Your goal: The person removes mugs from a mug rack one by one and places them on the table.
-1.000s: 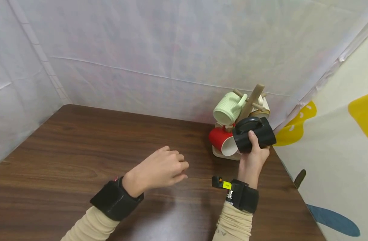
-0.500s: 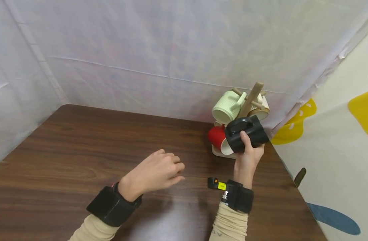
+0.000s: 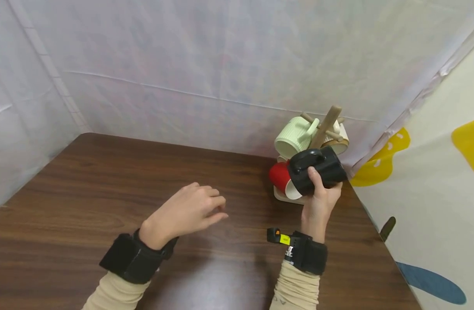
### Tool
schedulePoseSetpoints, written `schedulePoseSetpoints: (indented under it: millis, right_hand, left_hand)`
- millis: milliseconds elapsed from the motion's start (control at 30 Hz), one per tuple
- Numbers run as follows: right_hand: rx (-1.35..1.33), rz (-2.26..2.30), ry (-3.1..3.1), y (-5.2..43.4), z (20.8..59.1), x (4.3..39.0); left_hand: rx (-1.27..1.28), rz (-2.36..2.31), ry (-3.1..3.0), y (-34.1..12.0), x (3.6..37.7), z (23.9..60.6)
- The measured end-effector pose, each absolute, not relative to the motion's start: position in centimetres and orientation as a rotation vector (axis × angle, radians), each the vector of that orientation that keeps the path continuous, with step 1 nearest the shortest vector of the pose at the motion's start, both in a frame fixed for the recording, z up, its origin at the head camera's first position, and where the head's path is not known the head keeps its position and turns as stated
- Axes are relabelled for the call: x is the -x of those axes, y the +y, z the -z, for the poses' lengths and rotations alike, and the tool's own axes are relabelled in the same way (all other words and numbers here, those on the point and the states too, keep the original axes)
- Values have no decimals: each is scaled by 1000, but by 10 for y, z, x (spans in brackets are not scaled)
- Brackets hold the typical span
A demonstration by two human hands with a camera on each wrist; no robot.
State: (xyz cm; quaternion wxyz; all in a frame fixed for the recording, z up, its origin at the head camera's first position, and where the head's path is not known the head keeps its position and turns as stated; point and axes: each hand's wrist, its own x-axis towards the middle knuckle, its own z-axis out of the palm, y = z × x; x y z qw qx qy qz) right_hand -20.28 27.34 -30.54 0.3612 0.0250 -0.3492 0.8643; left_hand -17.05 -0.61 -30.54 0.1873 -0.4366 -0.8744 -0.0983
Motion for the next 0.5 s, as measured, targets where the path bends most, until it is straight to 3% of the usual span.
schedulePoseSetpoints:
  millis: [500]
  right_hand:
    - [-226,-2146,-1347,221,298,207]
  left_hand:
    - [815,657,-2407,-52,191,305]
